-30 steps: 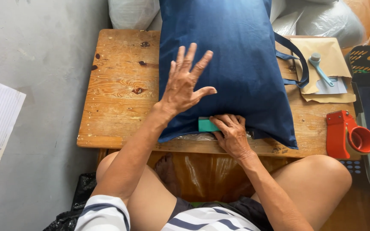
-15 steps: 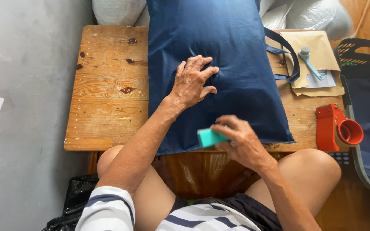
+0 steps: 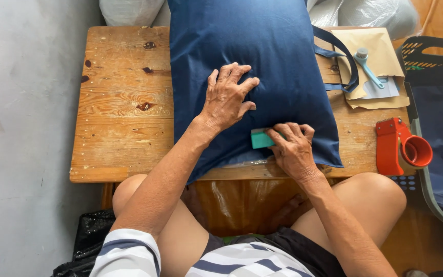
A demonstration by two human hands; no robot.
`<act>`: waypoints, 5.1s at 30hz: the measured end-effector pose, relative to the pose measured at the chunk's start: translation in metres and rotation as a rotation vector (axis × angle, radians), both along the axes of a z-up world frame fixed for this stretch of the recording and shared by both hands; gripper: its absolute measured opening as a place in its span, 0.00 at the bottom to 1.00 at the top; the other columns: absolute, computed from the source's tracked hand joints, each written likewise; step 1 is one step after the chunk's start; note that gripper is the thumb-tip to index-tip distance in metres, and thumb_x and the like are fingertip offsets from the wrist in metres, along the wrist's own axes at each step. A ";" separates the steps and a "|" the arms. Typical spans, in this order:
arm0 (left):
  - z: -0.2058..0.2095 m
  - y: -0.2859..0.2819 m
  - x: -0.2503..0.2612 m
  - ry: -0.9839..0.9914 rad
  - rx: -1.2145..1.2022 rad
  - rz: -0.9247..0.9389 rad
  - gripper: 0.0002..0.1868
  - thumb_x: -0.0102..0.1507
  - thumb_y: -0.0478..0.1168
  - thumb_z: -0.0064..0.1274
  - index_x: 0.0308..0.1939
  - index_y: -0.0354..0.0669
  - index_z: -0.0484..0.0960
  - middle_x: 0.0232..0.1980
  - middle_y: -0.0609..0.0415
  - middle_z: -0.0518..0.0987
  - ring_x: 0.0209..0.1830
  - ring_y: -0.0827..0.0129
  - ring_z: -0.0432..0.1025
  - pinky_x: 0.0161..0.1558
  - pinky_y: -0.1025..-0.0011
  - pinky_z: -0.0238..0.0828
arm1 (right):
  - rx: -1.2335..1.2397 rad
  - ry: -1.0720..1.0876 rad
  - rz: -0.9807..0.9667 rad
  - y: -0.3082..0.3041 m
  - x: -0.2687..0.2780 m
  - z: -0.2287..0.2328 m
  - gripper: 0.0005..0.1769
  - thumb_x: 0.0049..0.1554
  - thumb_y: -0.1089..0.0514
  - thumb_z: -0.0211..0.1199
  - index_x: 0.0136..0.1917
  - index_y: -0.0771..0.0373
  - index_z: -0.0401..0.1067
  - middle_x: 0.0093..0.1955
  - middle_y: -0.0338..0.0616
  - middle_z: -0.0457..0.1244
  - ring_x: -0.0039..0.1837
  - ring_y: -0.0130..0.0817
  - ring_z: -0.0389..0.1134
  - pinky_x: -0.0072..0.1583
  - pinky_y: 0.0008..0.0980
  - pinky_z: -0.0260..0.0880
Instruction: The person scrubs the surface of a blue pillow with a green brush while sitting on the floor. They flip the pillow over to clean both sides and continue scrubbing the fabric.
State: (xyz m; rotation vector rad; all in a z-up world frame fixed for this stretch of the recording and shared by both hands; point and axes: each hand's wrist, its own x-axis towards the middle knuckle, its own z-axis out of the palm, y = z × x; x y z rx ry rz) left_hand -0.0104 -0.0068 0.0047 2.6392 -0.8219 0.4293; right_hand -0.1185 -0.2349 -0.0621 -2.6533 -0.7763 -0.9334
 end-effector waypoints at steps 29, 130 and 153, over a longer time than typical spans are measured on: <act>0.048 -0.039 -0.023 0.172 0.056 -0.022 0.39 0.53 0.48 0.75 0.66 0.51 0.76 0.78 0.39 0.50 0.79 0.34 0.40 0.66 0.15 0.24 | -0.053 0.100 -0.026 -0.056 0.022 0.021 0.27 0.42 0.51 0.76 0.56 0.45 0.76 0.53 0.28 0.64 0.59 0.32 0.65 0.65 0.42 0.52; 0.012 0.043 0.033 0.186 -0.101 0.068 0.39 0.44 0.61 0.81 0.53 0.65 0.77 0.62 0.55 0.64 0.54 0.53 0.64 0.41 0.50 0.77 | -0.021 0.549 0.158 0.129 -0.037 0.009 0.24 0.53 0.50 0.70 0.61 0.53 0.69 0.51 0.42 0.59 0.48 0.47 0.59 0.46 0.49 0.59; 0.012 0.028 0.038 0.395 -0.039 0.223 0.42 0.39 0.60 0.85 0.43 0.60 0.69 0.53 0.57 0.62 0.50 0.60 0.60 0.34 0.65 0.81 | 0.038 0.130 -0.011 0.209 -0.018 -0.024 0.14 0.58 0.52 0.64 0.47 0.66 0.70 0.42 0.48 0.56 0.39 0.43 0.56 0.39 0.39 0.55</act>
